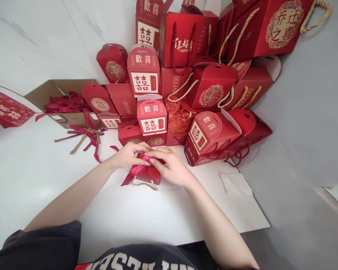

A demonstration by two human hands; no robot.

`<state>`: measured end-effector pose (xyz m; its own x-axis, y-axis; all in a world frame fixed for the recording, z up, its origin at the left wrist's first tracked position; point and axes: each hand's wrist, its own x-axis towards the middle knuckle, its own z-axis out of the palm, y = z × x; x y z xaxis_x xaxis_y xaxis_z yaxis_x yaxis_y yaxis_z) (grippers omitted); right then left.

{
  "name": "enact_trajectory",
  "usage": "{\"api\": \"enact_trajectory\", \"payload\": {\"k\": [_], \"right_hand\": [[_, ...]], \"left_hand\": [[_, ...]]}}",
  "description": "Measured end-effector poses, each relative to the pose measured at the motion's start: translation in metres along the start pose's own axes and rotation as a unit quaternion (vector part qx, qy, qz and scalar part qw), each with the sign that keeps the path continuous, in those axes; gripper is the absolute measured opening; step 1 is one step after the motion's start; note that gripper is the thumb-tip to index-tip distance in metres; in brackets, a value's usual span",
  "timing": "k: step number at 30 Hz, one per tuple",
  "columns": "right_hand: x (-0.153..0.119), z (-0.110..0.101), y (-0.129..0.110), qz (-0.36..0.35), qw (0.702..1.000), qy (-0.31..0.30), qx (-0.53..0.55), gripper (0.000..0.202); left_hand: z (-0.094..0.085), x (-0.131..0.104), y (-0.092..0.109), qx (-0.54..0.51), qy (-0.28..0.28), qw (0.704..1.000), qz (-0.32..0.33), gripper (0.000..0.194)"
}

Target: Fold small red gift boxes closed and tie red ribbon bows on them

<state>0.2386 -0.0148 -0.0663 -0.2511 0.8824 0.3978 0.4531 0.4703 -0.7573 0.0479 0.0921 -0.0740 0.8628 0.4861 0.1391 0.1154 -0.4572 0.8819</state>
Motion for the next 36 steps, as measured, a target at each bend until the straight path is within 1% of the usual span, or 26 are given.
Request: {"api": "enact_trajectory", "payload": {"k": [3, 5, 6, 8, 10, 12, 15, 17, 21, 25, 28, 31, 33, 36], "right_hand": [[0.0, 0.008, -0.002, 0.006, 0.998, 0.018, -0.06, 0.016], [-0.002, 0.013, -0.001, 0.025, 0.995, 0.053, -0.087, 0.009], [-0.003, 0.014, 0.0, 0.04, 0.992, 0.075, -0.093, 0.009], [-0.005, 0.017, 0.002, 0.073, 0.987, 0.114, -0.092, 0.02], [-0.006, 0.017, 0.004, 0.091, 0.985, 0.13, -0.075, 0.029], [-0.006, 0.016, 0.005, 0.089, 0.986, 0.129, -0.048, 0.026], [-0.005, 0.014, 0.005, 0.085, 0.989, 0.122, -0.009, 0.014], [-0.004, 0.014, 0.005, 0.091, 0.987, 0.13, 0.007, 0.014], [-0.003, 0.018, 0.008, 0.095, 0.983, 0.157, 0.027, 0.017], [-0.005, 0.02, 0.012, 0.123, 0.974, 0.174, 0.072, 0.02], [-0.007, 0.019, 0.011, 0.119, 0.979, 0.142, 0.083, 0.02], [-0.006, 0.018, 0.01, 0.095, 0.988, 0.106, 0.063, 0.015], [-0.005, 0.018, 0.01, 0.089, 0.989, 0.105, 0.063, 0.014], [-0.003, 0.02, 0.012, 0.103, 0.984, 0.114, 0.089, 0.015]], "left_hand": [[-0.002, 0.0, 0.004, 0.008, -0.016, 1.0, 0.012, 0.033], [-0.004, 0.0, 0.005, 0.011, -0.016, 1.0, 0.012, 0.025], [-0.004, 0.001, 0.005, 0.015, -0.011, 1.0, 0.01, 0.023], [-0.003, 0.001, 0.005, 0.025, 0.0, 1.0, 0.005, 0.022], [-0.002, 0.0, 0.005, 0.019, 0.008, 1.0, 0.001, 0.021], [0.0, -0.001, 0.004, -0.031, 0.011, 0.999, -0.014, 0.021], [0.003, -0.002, 0.004, -0.125, 0.002, 0.991, -0.05, 0.024], [0.004, -0.003, 0.005, -0.145, -0.005, 0.988, -0.059, 0.024], [0.003, -0.004, 0.011, -0.119, -0.004, 0.991, -0.059, 0.028], [0.001, -0.003, 0.013, -0.07, -0.005, 0.996, -0.052, 0.031], [-0.001, -0.002, 0.013, -0.069, -0.015, 0.996, -0.054, 0.029], [-0.002, -0.003, 0.011, -0.075, -0.023, 0.996, -0.05, 0.029], [-0.003, -0.003, 0.01, -0.077, -0.025, 0.996, -0.048, 0.028], [-0.003, -0.003, 0.01, -0.073, -0.031, 0.996, -0.05, 0.029]]}}
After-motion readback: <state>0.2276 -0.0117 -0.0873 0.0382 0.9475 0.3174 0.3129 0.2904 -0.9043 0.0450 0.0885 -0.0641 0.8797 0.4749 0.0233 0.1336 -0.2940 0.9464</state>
